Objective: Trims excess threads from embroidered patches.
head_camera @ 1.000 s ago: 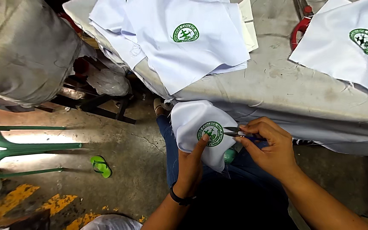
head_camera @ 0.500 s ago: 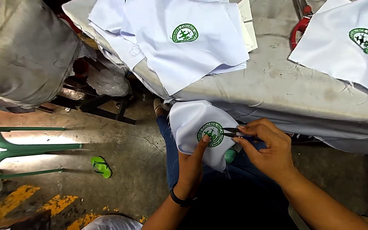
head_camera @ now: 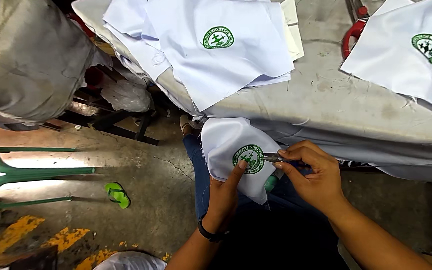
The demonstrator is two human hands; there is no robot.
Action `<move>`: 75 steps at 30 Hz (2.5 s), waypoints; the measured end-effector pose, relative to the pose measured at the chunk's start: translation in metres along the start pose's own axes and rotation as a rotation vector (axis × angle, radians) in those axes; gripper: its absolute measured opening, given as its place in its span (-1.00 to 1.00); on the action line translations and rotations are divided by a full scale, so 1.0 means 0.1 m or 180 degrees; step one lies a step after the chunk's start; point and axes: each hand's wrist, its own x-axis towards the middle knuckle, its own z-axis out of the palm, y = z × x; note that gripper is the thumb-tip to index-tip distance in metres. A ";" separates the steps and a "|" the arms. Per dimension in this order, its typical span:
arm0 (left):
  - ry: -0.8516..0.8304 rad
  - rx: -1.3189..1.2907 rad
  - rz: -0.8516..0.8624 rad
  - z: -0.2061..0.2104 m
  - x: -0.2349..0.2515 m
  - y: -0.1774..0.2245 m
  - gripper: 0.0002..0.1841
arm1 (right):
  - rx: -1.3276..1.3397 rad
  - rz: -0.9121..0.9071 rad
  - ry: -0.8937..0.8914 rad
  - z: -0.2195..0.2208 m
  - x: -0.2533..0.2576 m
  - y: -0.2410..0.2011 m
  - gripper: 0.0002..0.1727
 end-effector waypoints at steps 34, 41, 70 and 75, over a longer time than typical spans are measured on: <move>0.0273 0.0114 0.0232 0.04 0.00 -0.02 -0.68 | -0.0588 -0.0211 0.0126 0.00 -0.05 -0.09 -0.78; 0.0304 0.0076 0.0223 0.05 0.00 -0.03 -0.68 | -0.0564 -0.0153 0.0134 0.04 -0.08 -0.10 -0.76; 0.0267 0.0152 0.0287 0.05 -0.01 -0.01 -0.68 | -0.0352 -0.0293 0.0080 0.01 0.05 -0.01 -0.81; 0.0273 0.0062 0.0334 0.06 -0.01 -0.02 -0.68 | -0.0149 -0.0122 0.0218 0.10 -0.01 0.00 -0.76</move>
